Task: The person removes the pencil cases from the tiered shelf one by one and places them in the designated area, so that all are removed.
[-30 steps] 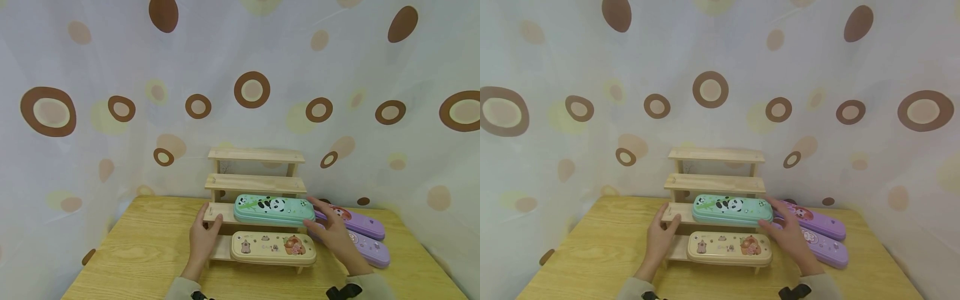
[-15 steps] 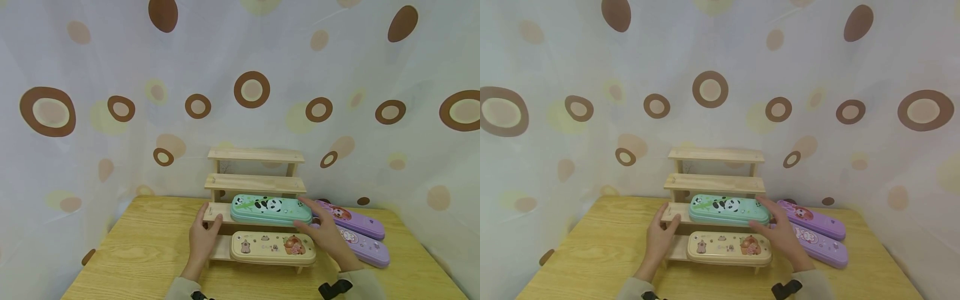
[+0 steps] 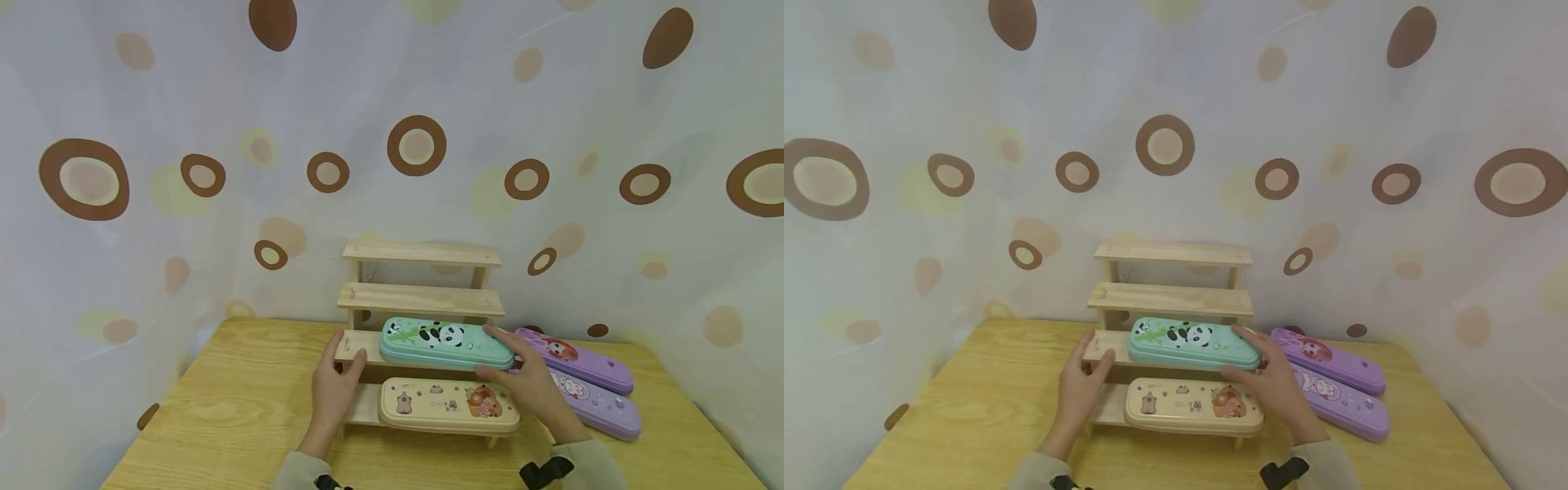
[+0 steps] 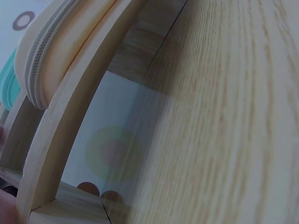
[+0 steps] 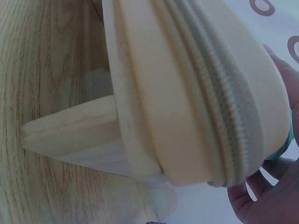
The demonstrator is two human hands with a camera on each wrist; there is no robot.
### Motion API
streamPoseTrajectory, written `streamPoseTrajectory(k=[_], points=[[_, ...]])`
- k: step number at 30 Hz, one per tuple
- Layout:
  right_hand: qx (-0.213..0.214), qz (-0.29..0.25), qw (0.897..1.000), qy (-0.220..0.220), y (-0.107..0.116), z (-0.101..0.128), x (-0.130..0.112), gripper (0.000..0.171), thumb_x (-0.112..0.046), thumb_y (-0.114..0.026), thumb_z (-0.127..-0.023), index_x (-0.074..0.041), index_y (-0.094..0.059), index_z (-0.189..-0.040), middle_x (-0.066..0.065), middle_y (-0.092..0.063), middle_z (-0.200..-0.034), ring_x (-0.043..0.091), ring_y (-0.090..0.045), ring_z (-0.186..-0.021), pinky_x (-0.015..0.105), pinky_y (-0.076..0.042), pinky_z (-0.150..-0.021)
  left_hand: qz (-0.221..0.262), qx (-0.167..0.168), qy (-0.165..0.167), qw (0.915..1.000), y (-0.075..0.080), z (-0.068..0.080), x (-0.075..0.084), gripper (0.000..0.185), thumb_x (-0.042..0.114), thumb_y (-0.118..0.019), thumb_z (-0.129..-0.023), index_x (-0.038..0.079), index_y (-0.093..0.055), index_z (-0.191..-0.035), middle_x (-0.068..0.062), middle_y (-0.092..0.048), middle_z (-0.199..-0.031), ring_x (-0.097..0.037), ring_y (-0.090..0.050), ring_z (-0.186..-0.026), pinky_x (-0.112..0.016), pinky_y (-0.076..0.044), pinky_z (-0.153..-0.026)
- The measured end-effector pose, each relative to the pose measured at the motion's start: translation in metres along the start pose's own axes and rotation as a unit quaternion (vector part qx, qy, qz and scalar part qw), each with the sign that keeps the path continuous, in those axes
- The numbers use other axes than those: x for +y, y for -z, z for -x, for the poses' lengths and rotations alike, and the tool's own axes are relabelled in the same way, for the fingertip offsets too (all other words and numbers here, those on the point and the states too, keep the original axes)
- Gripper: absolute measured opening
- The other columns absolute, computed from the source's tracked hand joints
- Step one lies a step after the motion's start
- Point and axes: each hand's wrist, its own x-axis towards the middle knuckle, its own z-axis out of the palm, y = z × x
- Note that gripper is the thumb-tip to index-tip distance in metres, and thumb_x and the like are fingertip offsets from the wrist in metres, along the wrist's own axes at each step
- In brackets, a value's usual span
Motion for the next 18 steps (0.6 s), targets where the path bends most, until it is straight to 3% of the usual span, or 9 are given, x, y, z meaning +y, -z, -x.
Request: streamPoseTrajectory(k=[7,14,18], points=[[0.005,0.0,1.0,0.009,0.0,-0.001,0.018,0.071,-0.03,-0.077,-0.072,-0.029,-0.044,-0.135,0.009,-0.038,-0.138,0.028,-0.041,-0.116,0.047,-0.039,-0.088,-0.002,0.002,-0.001,1.0,-0.001,0.0,-0.001,0.065,0.049,-0.062,-0.081,0.024,-0.04,-0.137,-0.003,-0.043,-0.135,-0.019,-0.041,-0.121,-0.037,-0.038,-0.095],[0.013,-0.005,1.0,-0.02,0.004,-0.001,0.037,0.07,-0.034,-0.077,-0.07,-0.031,-0.047,-0.133,0.009,-0.03,-0.143,0.035,-0.013,-0.133,0.058,-0.023,-0.098,-0.005,0.004,0.003,1.0,0.0,0.0,-0.001,0.065,0.049,-0.062,-0.081,0.025,-0.04,-0.137,-0.002,-0.044,-0.135,-0.019,-0.042,-0.121,-0.037,-0.039,-0.095],[0.013,0.001,1.0,-0.025,0.009,0.004,0.029,0.07,-0.035,-0.077,-0.07,-0.029,-0.048,-0.132,0.016,-0.026,-0.144,0.036,-0.015,-0.132,0.057,-0.026,-0.098,-0.005,0.002,0.003,1.0,0.0,0.0,-0.001,0.065,0.05,-0.062,-0.081,0.025,-0.04,-0.137,-0.002,-0.044,-0.135,-0.019,-0.042,-0.121,-0.037,-0.039,-0.095]])
